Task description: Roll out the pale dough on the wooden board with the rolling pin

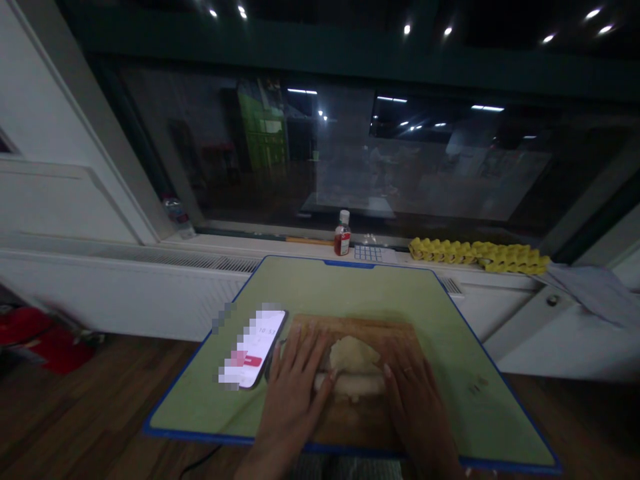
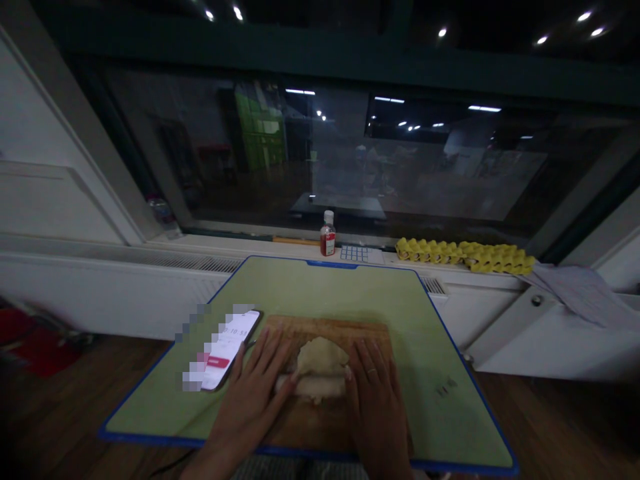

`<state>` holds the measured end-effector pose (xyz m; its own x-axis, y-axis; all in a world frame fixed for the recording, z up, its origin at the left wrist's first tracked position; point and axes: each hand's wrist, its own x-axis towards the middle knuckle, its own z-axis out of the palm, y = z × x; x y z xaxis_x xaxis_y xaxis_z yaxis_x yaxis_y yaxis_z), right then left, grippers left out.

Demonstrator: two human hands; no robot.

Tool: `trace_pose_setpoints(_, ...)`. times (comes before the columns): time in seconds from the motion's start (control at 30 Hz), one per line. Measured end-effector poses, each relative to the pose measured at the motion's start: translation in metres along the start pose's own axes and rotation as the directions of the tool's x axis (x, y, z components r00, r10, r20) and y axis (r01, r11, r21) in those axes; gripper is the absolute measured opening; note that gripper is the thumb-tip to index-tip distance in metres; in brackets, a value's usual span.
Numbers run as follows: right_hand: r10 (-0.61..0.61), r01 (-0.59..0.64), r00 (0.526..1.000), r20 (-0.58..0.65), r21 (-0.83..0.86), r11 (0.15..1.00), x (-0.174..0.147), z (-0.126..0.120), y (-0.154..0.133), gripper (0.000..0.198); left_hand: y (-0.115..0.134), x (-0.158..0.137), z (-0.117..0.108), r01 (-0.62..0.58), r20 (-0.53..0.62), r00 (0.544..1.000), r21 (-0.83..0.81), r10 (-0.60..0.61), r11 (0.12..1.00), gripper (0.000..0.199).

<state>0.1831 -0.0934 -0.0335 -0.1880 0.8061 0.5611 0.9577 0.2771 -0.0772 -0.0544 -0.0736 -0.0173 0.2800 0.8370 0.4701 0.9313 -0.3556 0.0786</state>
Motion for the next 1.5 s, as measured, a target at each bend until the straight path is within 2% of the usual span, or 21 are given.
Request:
trace_pose_setpoints(0.17, 0.033, -0.030, 0.999, 0.027, -0.118, 0.993, 0.032, 0.014, 0.006, 0.046, -0.005, 0.038, 0.010, 0.050, 0.049, 0.998, -0.006, -0.050, 0.999, 0.055)
trace_pose_setpoints(0.27, 0.037, -0.036, 0.999, 0.004, -0.166, 0.985, 0.041, 0.018, 0.006, 0.046, -0.006, 0.048, 0.012, 0.071, 0.072, 0.995, 0.000, -0.071, 0.997, 0.057)
trace_pose_setpoints(0.43, 0.055, -0.060, 0.998, -0.041, -0.132, 0.989, 0.024, 0.010, 0.001, 0.049, -0.002, 0.029, 0.004, 0.046, 0.019, 0.999, 0.000, -0.046, 0.999, 0.058)
trace_pose_setpoints(0.53, 0.064, -0.065, 0.998, -0.010, -0.064, 0.996, 0.006, 0.002, 0.000, 0.050, 0.001, 0.009, -0.003, 0.007, 0.010, 1.000, 0.005, -0.007, 1.000, 0.063)
trace_pose_setpoints(0.63, 0.005, -0.005, 1.000, 0.027, -0.003, 1.000, -0.004, -0.002, 0.003, 0.051, 0.002, 0.000, -0.006, -0.019, 0.032, 0.999, 0.000, 0.019, 1.000, 0.064)
trace_pose_setpoints(0.77, -0.047, 0.047, 0.998, 0.029, -0.001, 0.999, 0.003, 0.004, 0.009, 0.050, 0.000, 0.010, -0.002, -0.007, 0.035, 0.999, -0.007, 0.007, 1.000, 0.063)
trace_pose_setpoints(0.97, -0.055, 0.060, 0.997, 0.048, -0.119, 0.991, 0.030, 0.020, 0.017, 0.046, -0.006, 0.041, 0.010, 0.043, 0.034, 0.998, 0.015, -0.044, 0.999, 0.061)
trace_pose_setpoints(1.1, -0.091, 0.103, 0.994, 0.067, -0.190, 0.976, 0.035, 0.026, 0.020, 0.047, -0.007, 0.048, 0.014, 0.054, 0.031, 0.998, 0.033, -0.055, 0.998, 0.060)
trace_pose_setpoints(1.27, -0.142, 0.135, 0.989, -0.040, -0.154, 0.979, 0.023, 0.018, 0.017, 0.044, -0.004, 0.033, 0.008, 0.006, -0.031, 1.000, 0.060, -0.004, 0.998, 0.059)
trace_pose_setpoints(1.5, -0.074, 0.067, 0.995, -0.069, -0.094, 0.993, -0.008, 0.006, 0.004, 0.048, 0.007, -0.005, -0.008, -0.083, -0.074, 0.993, 0.117, 0.092, 0.990, 0.066)
